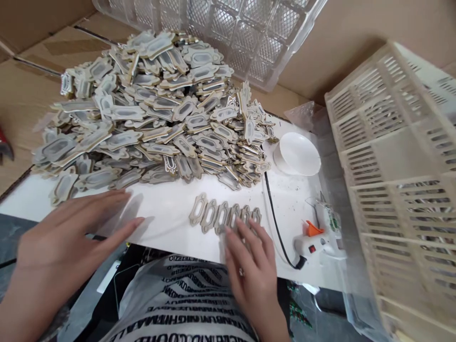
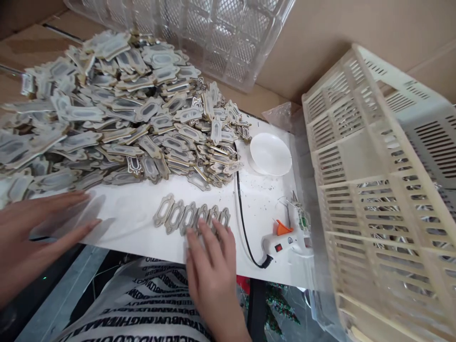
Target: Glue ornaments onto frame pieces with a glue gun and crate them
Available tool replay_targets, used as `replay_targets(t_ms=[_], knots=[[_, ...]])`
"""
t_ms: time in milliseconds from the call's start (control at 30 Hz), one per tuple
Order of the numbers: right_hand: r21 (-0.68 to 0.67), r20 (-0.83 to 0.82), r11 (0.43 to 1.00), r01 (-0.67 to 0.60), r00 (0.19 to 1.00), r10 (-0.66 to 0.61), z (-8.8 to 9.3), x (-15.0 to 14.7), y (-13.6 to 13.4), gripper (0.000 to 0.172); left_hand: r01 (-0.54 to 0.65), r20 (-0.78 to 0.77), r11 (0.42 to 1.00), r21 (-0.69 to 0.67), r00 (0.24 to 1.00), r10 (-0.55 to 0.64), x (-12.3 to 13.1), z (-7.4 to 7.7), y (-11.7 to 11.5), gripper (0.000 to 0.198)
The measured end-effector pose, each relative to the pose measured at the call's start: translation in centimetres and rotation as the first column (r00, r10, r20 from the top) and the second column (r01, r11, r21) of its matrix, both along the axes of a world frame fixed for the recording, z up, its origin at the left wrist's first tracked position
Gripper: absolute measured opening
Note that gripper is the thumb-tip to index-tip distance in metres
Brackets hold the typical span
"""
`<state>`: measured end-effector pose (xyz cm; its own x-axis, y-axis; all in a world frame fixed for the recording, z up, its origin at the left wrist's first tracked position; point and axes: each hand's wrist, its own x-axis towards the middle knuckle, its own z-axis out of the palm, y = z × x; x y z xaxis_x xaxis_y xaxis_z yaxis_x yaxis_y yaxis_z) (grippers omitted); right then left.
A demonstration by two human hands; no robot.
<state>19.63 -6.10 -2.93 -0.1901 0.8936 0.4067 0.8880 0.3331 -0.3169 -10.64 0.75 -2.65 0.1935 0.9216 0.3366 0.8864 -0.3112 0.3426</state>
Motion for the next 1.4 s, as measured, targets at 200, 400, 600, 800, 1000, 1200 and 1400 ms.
replay_targets(t_ms=[200,400,600,800,1000,1200,1400], knots=[[-0.024,0.095,0.996,-0.088,0.991,0.09,0.6,-3.3,2.1,0.03,0.235,-0.059,0.967,0.097,0.971,-0.23,1.6,-0.2,0.1,0.054],[-0.057,0.152,0.994,-0.092,0.983,0.1,0.2,-3.8,3.2,0.032,0.269,-0.072,0.959,0.085,0.962,-0.263,1.9,-0.7,-0.1,0.053],[-0.058,0.15,0.996,-0.061,0.986,0.069,0.4,-3.4,3.1,0.032,0.268,-0.045,0.96,0.075,0.963,-0.265,1.7,-0.8,-0.2,0.054],[-0.05,0.189,0.998,-0.047,0.98,0.056,0.7,-3.9,4.1,0.035,0.305,-0.042,0.948,0.091,0.952,-0.303,3.3,-0.3,0.6,0.046],[-0.095,0.238,0.994,-0.047,0.969,0.068,0.8,-4.1,5.2,0.039,0.346,-0.144,0.933,0.097,0.933,-0.331,5.6,-0.3,1.5,0.035],[-0.098,0.228,0.995,-0.031,0.972,0.053,0.8,-3.3,4.8,0.036,0.352,-0.187,0.93,0.109,0.926,-0.329,6.3,0.2,2.1,0.039],[-0.104,0.209,0.994,-0.028,0.977,0.049,1.1,-2.8,4.7,0.033,0.395,-0.23,0.914,0.094,0.902,-0.366,7.1,0.5,2.7,0.033]])
